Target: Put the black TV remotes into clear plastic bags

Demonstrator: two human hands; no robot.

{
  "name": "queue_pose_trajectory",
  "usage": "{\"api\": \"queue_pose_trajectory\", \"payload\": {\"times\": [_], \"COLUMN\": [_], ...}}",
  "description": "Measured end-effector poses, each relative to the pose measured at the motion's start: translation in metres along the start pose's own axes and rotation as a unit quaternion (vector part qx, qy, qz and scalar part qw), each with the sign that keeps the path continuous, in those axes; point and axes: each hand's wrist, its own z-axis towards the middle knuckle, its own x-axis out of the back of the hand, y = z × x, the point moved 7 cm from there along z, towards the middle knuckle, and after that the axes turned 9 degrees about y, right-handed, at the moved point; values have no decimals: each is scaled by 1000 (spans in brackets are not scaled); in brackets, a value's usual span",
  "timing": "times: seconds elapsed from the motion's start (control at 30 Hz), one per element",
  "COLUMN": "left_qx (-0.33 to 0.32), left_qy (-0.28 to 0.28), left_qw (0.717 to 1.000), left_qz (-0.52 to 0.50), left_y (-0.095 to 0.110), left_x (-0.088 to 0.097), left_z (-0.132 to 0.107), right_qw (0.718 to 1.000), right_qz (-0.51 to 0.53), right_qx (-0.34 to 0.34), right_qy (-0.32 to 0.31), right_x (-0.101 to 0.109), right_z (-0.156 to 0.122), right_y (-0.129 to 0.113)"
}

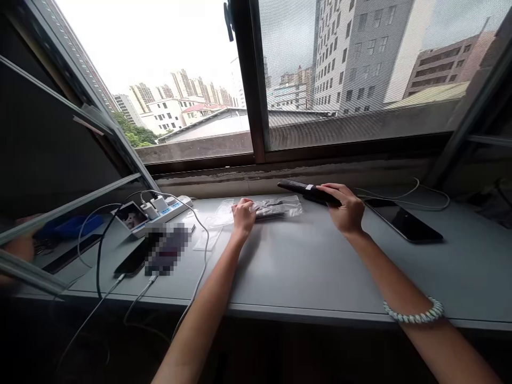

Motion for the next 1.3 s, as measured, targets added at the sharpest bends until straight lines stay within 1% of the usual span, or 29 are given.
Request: {"api": "queue_pose_trajectory", "payload": {"times": [0.1,0.17,0.2,0.27,0.37,0.47,0.6,0.67,0.73,0.83,0.97,1.1,1.17,1.3], "left_qx": [-24,-40,-48,-61,-79,-106,-135,-139,-143,-158,-197,-233,-240,-238], "left_qy": [20,31,35,40,44,45,31,19,9,-1,-32,-55,-59,-57], "left_qw": [999,998,998,997,995,992,989,988,988,986,980,971,969,969], "left_qz": [-16,-27,-32,-40,-42,-45,-58,-61,-59,-47,-22,-13,-16,-23], "left_y": [9,14,16,20,26,33,43,47,50,56,65,74,76,76], "left_x": [5,8,9,10,11,10,7,6,5,3,-6,-14,-16,-17], "left_z": [-3,-4,-5,-6,-6,-8,-11,-12,-13,-15,-22,-30,-32,-32], "right_qw": [994,980,969,938,883,838,782,762,753,751,751,760,764,762], "right_qz": [46,63,73,98,133,144,143,158,178,199,207,184,166,154], "right_qx": [-94,-186,-236,-333,-446,-520,-598,-619,-625,-624,-624,-621,-620,-626], "right_qy": [13,18,16,15,49,79,105,110,103,85,64,60,60,61], "right_x": [-2,-3,-5,-8,-9,-8,-6,-7,-9,-13,-17,-16,-14,-13], "right_z": [-2,-6,-8,-14,-22,-29,-39,-41,-41,-41,-42,-42,-43,-43], "right_y": [12,23,28,38,53,67,80,81,79,72,66,66,67,67]}}
